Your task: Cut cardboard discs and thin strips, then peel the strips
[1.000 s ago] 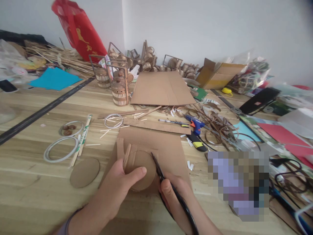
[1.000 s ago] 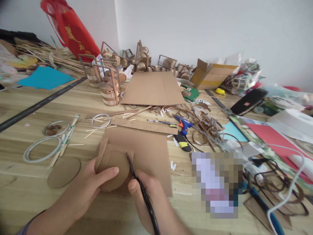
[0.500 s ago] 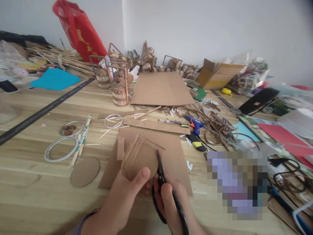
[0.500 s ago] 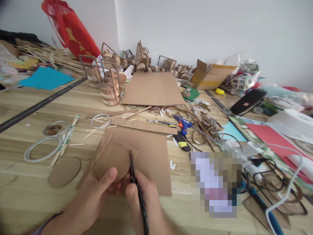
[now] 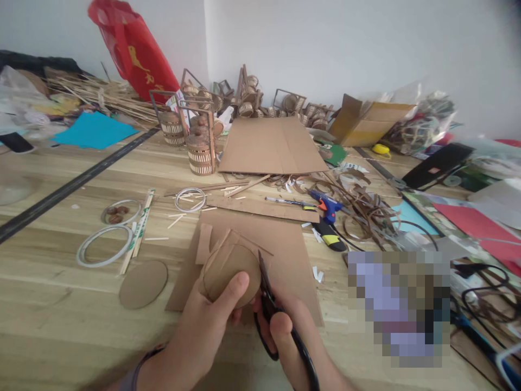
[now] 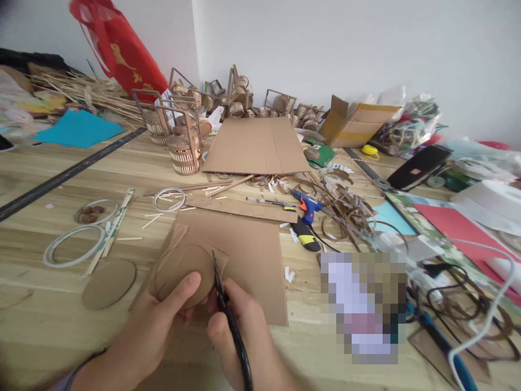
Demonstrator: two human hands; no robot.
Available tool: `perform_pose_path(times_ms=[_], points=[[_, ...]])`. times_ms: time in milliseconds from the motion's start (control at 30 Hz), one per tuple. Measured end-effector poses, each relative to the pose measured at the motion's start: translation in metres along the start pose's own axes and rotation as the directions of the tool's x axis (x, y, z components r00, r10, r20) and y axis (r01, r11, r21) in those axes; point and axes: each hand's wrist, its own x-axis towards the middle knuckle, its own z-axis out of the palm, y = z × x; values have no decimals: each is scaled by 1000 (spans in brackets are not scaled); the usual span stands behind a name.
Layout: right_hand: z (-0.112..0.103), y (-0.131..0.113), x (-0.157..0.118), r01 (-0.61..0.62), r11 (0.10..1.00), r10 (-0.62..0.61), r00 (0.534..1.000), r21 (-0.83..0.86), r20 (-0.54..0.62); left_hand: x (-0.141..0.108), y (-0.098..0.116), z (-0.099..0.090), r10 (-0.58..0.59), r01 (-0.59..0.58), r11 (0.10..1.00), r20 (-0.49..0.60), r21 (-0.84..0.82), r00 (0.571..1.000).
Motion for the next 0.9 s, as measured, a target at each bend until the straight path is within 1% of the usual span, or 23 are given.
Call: perform_pose_path(times_ms=[133, 267, 467, 667, 767, 900], points=[[0, 0, 2, 10, 1000, -10, 1000, -19, -13, -1, -2, 0, -20, 20, 1000, -1, 11, 1000], [-1, 1, 2, 13, 1000, -13, 1000, -28, -15, -3, -1, 1, -24, 24, 999, 26, 26, 999], [-1, -1, 2, 32, 999, -33, 999, -34, -17, -2, 1, 2, -41, 42, 999, -23, 34, 999], [-1, -2, 2, 4, 1000, -5, 1000, -28, -20, -2, -1, 1, -22, 22, 1000, 6, 1, 1000], [0, -1, 1, -7, 1000, 6, 1000, -29, -24, -3, 2, 1, -2, 1, 1000, 17, 17, 1000], [0, 0, 0, -20, 999, 20, 999, -29, -28, -3, 5, 2, -6, 7, 999, -17, 39, 1000]])
